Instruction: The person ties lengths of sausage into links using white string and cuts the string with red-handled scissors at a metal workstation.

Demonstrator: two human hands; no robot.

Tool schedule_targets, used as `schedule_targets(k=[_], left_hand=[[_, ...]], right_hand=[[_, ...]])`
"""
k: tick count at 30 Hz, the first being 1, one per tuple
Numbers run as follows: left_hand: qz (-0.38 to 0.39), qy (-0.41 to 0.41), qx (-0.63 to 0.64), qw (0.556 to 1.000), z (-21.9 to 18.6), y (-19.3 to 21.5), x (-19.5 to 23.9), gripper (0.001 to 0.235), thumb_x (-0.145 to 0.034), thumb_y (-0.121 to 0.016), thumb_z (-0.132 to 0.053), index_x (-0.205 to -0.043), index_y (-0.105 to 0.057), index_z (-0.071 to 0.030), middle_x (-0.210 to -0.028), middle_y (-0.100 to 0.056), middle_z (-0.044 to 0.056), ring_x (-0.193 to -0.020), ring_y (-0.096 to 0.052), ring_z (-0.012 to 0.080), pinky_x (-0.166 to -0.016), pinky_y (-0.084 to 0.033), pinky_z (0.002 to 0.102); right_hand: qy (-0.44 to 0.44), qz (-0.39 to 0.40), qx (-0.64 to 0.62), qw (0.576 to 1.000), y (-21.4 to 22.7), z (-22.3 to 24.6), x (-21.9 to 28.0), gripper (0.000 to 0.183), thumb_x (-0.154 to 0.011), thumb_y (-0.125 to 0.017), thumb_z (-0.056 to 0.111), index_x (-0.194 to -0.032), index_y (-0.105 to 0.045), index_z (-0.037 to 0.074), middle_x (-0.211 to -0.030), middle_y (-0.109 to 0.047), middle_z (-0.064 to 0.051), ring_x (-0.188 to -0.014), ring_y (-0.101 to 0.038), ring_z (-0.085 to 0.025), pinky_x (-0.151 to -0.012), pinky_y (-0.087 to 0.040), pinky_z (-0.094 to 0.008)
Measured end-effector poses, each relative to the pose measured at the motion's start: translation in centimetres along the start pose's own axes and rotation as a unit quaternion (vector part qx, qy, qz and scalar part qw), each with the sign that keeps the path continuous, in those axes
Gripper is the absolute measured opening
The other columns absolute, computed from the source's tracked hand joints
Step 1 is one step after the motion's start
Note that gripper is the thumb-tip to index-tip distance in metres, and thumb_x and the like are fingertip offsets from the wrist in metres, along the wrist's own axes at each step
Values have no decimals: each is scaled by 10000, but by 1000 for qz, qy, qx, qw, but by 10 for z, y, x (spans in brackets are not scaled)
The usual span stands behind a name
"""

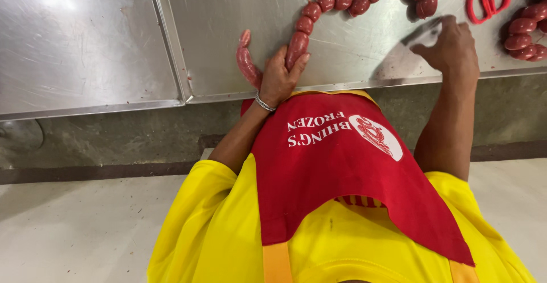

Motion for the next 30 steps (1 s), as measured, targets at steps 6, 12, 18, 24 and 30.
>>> schedule_targets(k=[6,12,18,24,30], left_hand=[[25,84,201,976,7,3,-4,332,-1013,-684,-337,-1003,-594,-18,-683,-567,11,-522,-482,75,-468,-403,254],[-20,40,269,962,2,2,-11,308,-1062,-615,-333,-1130,-572,-36,-728,-595,16,-540,-495,59,-481,-409,217],[-7,48,243,969,3,-10,-26,322,-1033,-644,-272,-1192,-556,-5,-817,-601,44,-529,-522,82,-460,-451,250],[96,177,186,962,18,-24,-37,261,-996,-606,-250,-1120,-599,-21,-906,-715,57,-632,-690,121,-549,-592,263],[177,221,222,933,31,-38,-25,294,-972,-585,-237,-1085,-609,33,-907,-744,132,-763,-762,201,-684,-626,325]], right_hand=[[44,-14,66,997,6,17,-51,731,-700,-1008,370,-1153,-636,-67,-1175,-637,-293,-1038,-641,-434,-853,-531,-519],[174,-56,-18,983,20,57,-71,323,-832,-905,205,-981,-705,0,-973,-739,-157,-935,-710,-360,-817,-551,-475],[141,-56,-68,986,28,61,-75,282,-774,-842,146,-1004,-717,41,-946,-739,-105,-826,-716,-312,-695,-545,-446],[95,-51,30,994,39,33,-71,470,-729,-861,154,-1144,-679,30,-845,-698,-154,-778,-703,-352,-657,-545,-463],[107,-106,211,966,21,46,-70,620,-456,-952,268,-980,-717,35,-664,-700,-137,-646,-694,-337,-507,-552,-479]])
Point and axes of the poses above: each hand's wrist, its own x-axis away from the middle knuckle, its own y-axis out of the back of the hand, z = x × y, the point moved 3 cm from there along -x, towards the middle knuckle
